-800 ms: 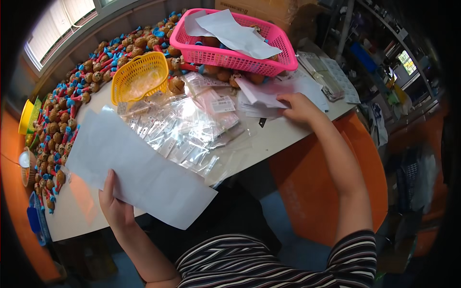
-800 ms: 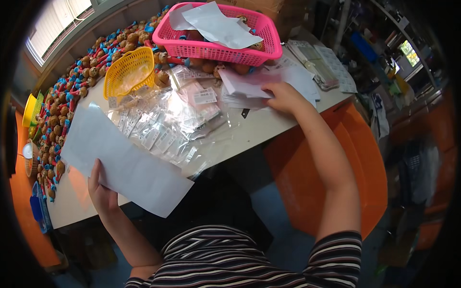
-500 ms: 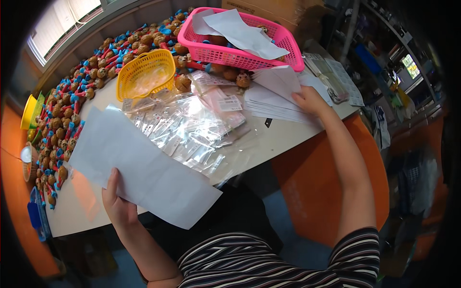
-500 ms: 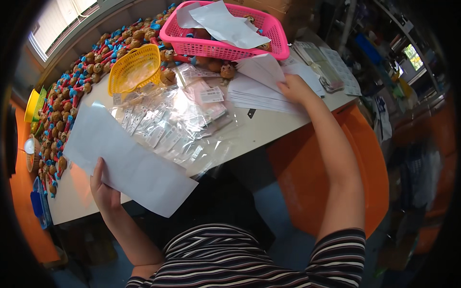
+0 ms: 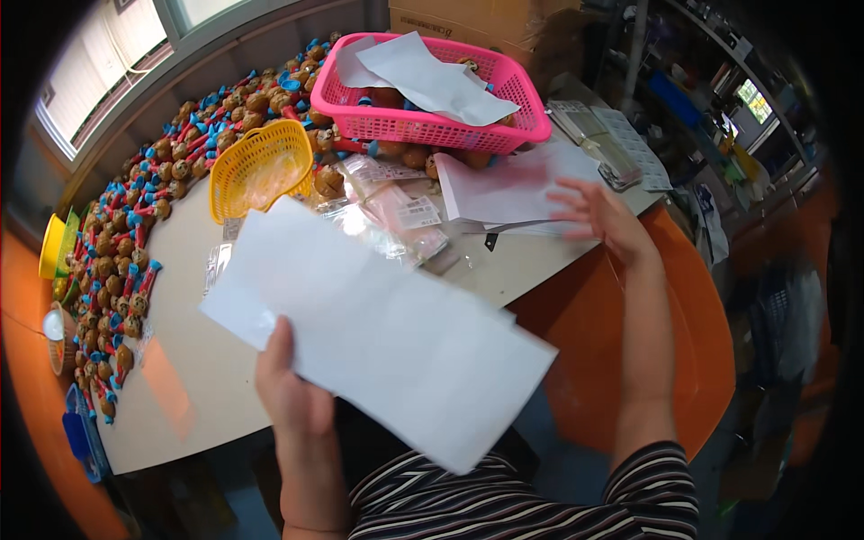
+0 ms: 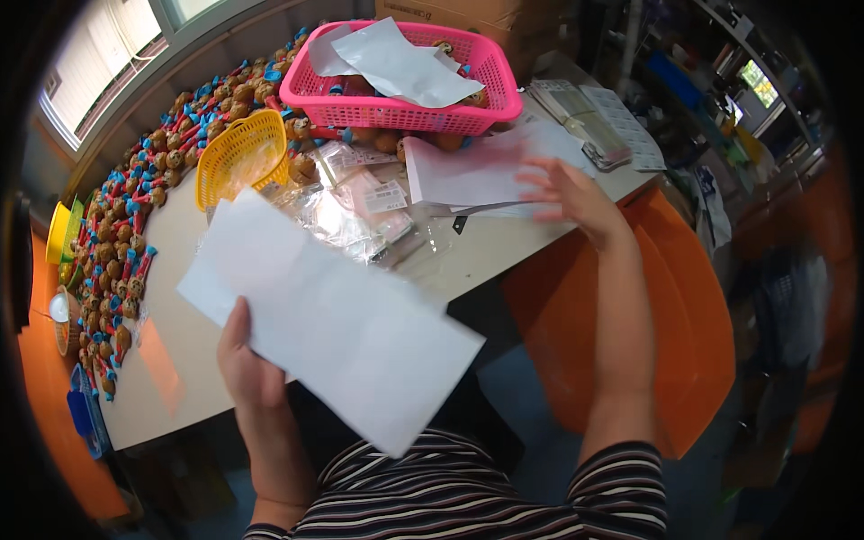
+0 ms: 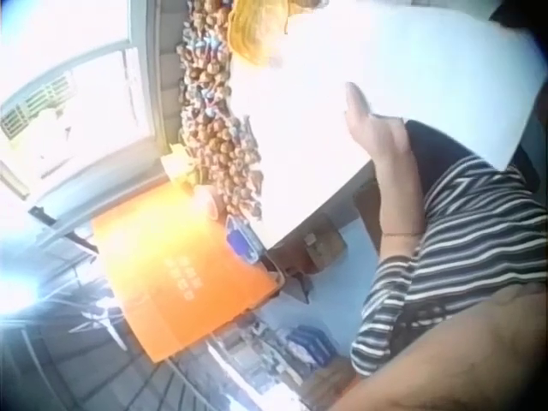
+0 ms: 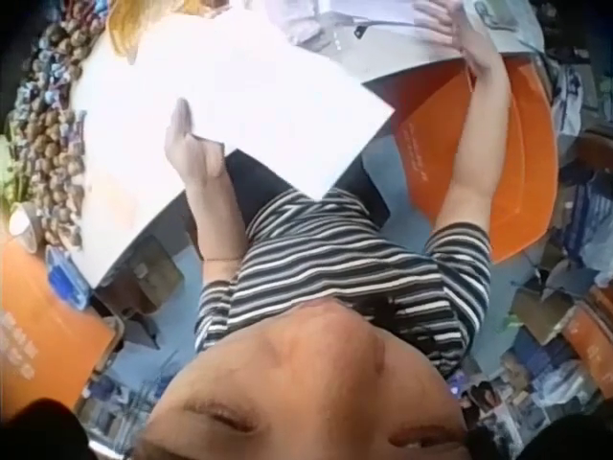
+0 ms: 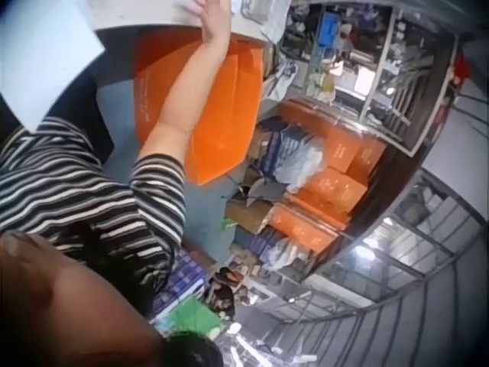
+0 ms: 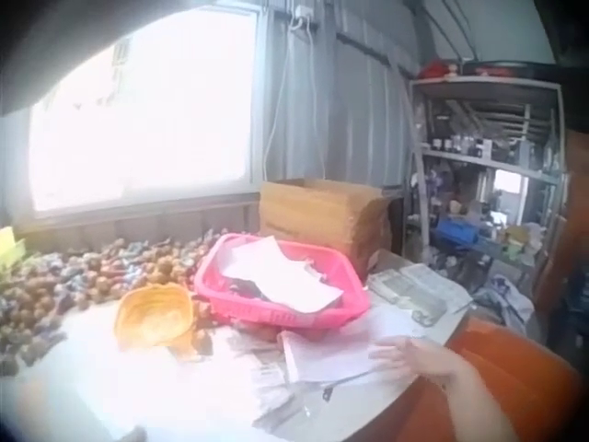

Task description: Placing toy figures and labels into small plastic bags.

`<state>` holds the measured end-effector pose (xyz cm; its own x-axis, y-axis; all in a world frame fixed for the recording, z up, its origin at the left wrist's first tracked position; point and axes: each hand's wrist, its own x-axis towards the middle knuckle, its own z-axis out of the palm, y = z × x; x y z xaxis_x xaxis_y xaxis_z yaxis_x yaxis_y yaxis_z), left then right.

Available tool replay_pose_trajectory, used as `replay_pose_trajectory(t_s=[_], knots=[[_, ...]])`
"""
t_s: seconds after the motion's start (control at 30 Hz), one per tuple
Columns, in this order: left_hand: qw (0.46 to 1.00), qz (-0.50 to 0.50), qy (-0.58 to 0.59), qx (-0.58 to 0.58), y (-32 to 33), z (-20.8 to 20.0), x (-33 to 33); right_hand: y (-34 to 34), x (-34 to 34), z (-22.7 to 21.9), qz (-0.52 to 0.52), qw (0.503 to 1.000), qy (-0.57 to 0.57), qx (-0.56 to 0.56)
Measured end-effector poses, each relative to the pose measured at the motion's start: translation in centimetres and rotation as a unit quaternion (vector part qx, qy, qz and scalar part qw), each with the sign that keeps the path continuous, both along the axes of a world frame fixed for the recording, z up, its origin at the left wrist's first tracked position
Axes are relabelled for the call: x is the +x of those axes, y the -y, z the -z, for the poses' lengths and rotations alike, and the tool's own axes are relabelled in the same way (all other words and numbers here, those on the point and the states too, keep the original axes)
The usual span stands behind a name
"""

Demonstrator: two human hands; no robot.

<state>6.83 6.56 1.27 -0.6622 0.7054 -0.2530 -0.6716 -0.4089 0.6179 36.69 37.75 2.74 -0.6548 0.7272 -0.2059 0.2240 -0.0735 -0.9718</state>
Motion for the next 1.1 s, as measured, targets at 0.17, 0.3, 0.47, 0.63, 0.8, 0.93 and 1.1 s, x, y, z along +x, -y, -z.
replay_pose_trajectory(t_s=[0.17,0.3,0.47,0.63,0.8,0.93,1.1], knots=[[0.999,0.018,0.019,0.048,-8.0,-0.9,7.5,10.4,4.2,1.8,-0.14,0.95,-0.258,-0.106],[0.996,0.063,0.045,0.047,-12.7,0.1,11.9,11.9,3.7,0.7,0.087,0.98,-0.174,-0.031],[0.912,0.402,-0.005,-0.083,-16.3,0.4,12.8,0.9,4.7,0.0,0.203,0.975,0.048,0.08],[0.857,0.477,-0.187,-0.05,-16.8,-2.8,12.4,-9.8,6.6,3.0,0.139,0.944,0.258,0.152],[0.609,0.194,-0.76,-0.121,-21.6,1.1,11.3,-11.1,2.4,5.2,0.211,0.816,0.44,0.31],[0.403,0.218,-0.87,-0.182,-25.0,3.8,10.5,-12.1,2.4,5.9,0.251,0.832,0.405,0.284],[0.388,0.301,-0.83,-0.265,-27.1,5.8,10.1,-13.0,3.3,6.0,0.218,0.955,0.2,-0.022]])
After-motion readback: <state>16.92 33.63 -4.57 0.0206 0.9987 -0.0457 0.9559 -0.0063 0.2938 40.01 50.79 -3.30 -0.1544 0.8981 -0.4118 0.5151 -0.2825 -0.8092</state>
